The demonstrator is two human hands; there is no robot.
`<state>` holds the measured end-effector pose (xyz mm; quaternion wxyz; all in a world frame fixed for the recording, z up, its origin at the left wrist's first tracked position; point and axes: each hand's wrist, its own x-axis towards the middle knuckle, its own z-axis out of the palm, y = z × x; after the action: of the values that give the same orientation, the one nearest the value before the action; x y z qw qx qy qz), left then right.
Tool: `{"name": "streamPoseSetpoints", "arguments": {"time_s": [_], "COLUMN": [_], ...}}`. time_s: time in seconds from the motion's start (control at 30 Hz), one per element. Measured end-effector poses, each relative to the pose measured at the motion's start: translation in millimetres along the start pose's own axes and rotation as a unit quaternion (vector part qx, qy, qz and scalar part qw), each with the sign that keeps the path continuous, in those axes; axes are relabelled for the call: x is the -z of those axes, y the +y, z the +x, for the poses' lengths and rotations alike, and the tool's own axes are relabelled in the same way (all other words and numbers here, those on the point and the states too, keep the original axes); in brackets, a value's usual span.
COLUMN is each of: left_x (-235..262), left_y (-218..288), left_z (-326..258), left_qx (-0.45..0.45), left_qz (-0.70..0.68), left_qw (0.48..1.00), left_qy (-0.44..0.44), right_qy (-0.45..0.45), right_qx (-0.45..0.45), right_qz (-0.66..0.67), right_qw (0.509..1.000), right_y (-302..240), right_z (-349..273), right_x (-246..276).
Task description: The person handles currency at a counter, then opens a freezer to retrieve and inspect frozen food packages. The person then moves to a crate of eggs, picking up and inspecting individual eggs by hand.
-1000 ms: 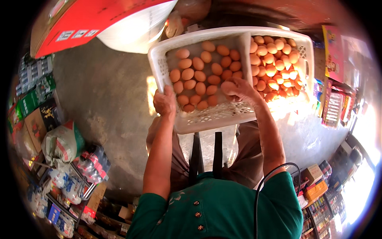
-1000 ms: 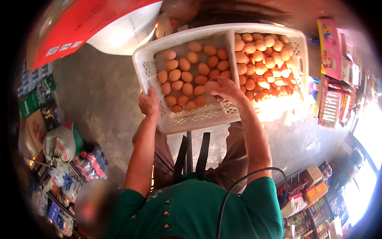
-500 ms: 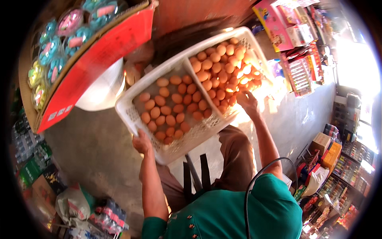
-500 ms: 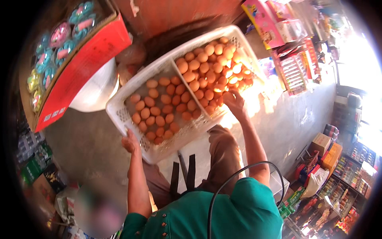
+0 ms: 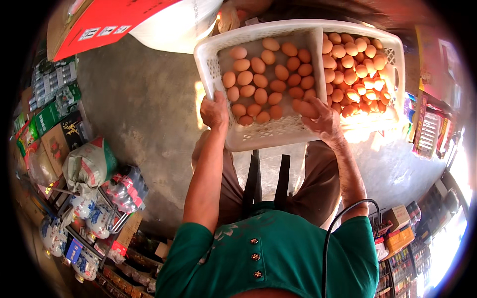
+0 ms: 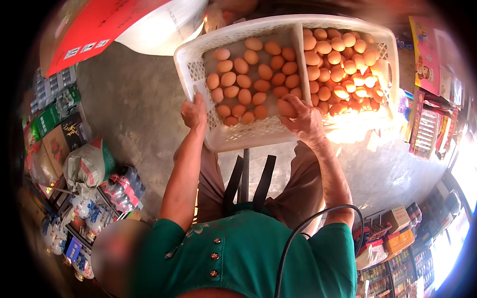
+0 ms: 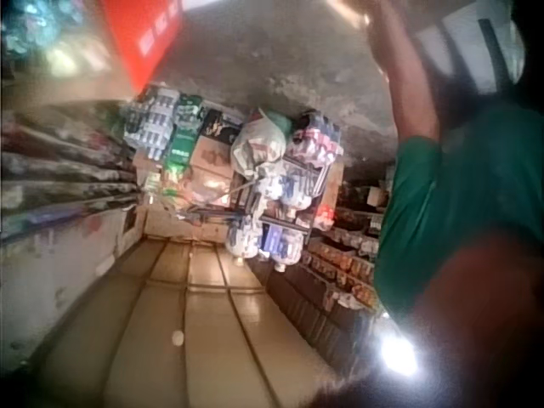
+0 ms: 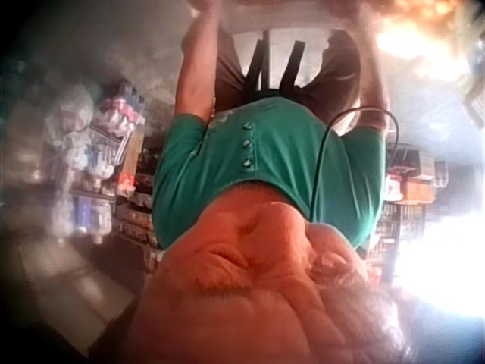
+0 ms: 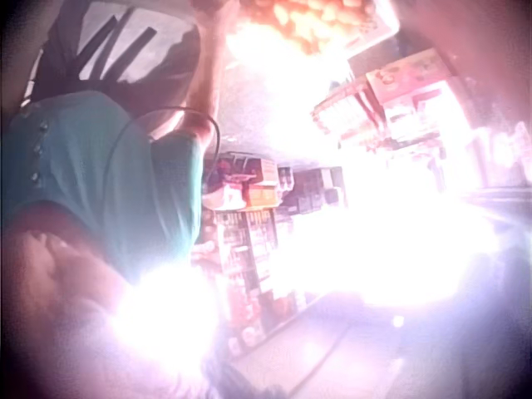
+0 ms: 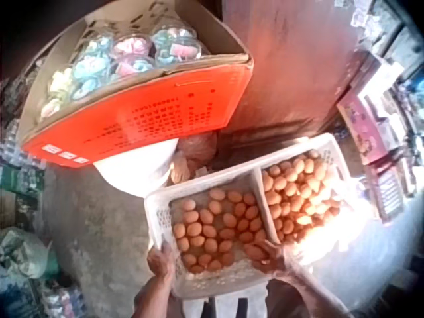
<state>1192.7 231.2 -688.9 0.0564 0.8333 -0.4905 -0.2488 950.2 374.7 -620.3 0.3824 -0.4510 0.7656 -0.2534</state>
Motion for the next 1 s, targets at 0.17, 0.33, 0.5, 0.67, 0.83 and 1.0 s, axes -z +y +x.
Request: {"name": "streamPoseSetpoints", "arguments": {"time_s": [0.17,0.33,0.5,0.67,0.83,1.0], "left_x": [2,4,-4,3,-14,-9], "left_y": [2,0,-8,-1,-21,-10], "left_z": [-4,-4,2,-2,13,4], "left_qx": [0.002,-0.002,-0.025,-0.003,-0.023,-0.022], "left_qz": [-0.005,-0.020,-0.032,-0.014,-0.005,-0.013], "left_qw": [1.000,1.000,0.999,1.000,0.999,0.999], "left_qy": [-0.006,-0.021,-0.020,-0.026,-0.030,-0.020], "right_qy": [0.092,0.259,0.251,0.256,0.197,0.094], "right_qx": [-0.045,-0.087,-0.135,-0.100,-0.026,-0.005], "right_qz": [0.029,0.208,-0.116,-0.210,-0.247,-0.293], "right_qw": [0.994,0.939,0.952,0.938,0.948,0.952], "right_y": [21,75,66,89,111,94], "right_z": [8,-8,-34,-38,-19,-3], "right_x": [10,48,61,57,32,34]}}
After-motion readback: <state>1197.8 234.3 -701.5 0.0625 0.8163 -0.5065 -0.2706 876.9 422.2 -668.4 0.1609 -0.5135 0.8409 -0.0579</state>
